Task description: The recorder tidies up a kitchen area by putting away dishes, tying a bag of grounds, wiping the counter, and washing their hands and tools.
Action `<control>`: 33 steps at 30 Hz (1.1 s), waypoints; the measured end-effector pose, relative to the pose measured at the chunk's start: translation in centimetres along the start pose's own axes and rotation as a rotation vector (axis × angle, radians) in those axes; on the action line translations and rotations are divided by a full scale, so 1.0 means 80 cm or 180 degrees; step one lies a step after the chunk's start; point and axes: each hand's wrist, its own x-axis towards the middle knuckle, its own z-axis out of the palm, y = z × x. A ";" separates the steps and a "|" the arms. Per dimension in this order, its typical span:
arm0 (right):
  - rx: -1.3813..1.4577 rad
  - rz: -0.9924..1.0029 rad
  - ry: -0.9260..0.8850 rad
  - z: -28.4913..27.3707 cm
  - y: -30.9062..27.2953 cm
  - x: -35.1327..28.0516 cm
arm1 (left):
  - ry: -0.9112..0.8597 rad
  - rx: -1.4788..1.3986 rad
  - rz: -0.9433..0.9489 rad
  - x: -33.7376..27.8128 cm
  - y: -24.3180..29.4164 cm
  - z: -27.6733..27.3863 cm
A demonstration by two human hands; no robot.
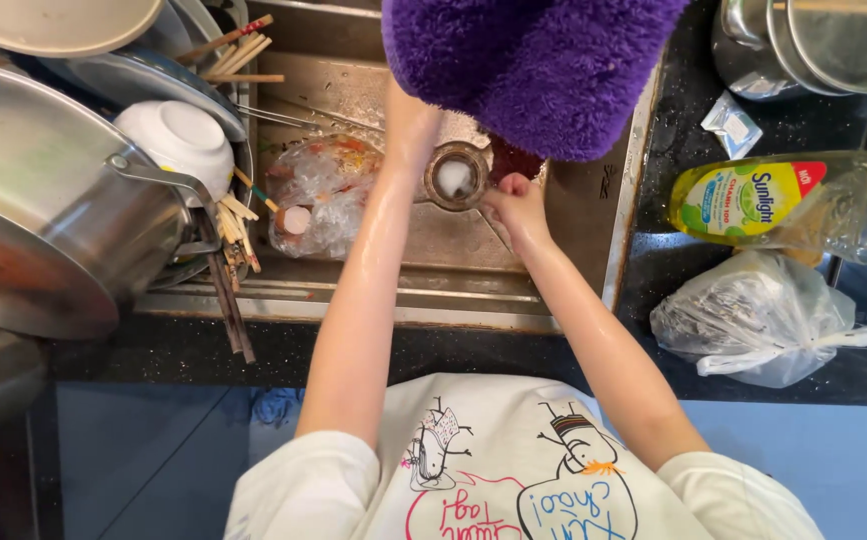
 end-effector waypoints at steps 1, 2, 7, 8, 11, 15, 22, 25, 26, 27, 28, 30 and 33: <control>-0.1192 -0.0326 0.0007 -0.001 0.001 -0.005 | 0.0132 0.1504 -0.0031 -0.028 0.020 0.003; -0.2392 -0.0641 0.0020 -0.004 0.004 -0.012 | 0.0280 0.3003 -0.0070 -0.060 0.038 0.005; -0.4057 -0.0091 -0.1164 0.049 -0.160 -0.097 | -0.0649 0.3924 0.0086 -0.100 -0.033 -0.034; -0.4170 -0.0253 -0.1255 0.058 -0.196 -0.122 | -0.0874 0.3899 -0.0250 -0.107 -0.022 -0.029; -0.3576 -0.1029 -0.1437 0.055 -0.277 -0.191 | -0.1670 0.3495 -0.0297 -0.128 0.118 0.015; -0.2150 -0.1076 -0.1691 0.044 -0.245 -0.203 | -0.1984 0.2894 -0.0455 -0.154 0.129 0.022; -0.5046 -0.1224 -0.1208 0.048 -0.160 -0.193 | -0.1061 0.6073 -0.1027 -0.213 0.116 0.050; -0.4501 -0.1188 -0.1533 0.045 -0.217 -0.261 | -0.1491 0.5522 -0.1111 -0.234 0.183 0.049; -0.4323 -0.1394 -0.1646 0.052 -0.253 -0.279 | -0.1685 0.4704 -0.1303 -0.226 0.222 0.054; -0.4327 -0.1446 -0.1598 0.040 -0.262 -0.280 | -0.1691 0.4723 -0.1235 -0.227 0.222 0.044; -0.3364 -0.1368 -0.1935 0.029 -0.261 -0.287 | -0.2269 0.3790 -0.0720 -0.236 0.220 0.029; -0.2381 -0.1279 -0.2214 0.026 -0.227 -0.277 | -0.2772 0.2817 -0.0221 -0.254 0.210 0.017; -0.3051 -0.1167 -0.1628 0.045 -0.150 -0.245 | -0.2090 0.3581 -0.0745 -0.278 0.189 0.031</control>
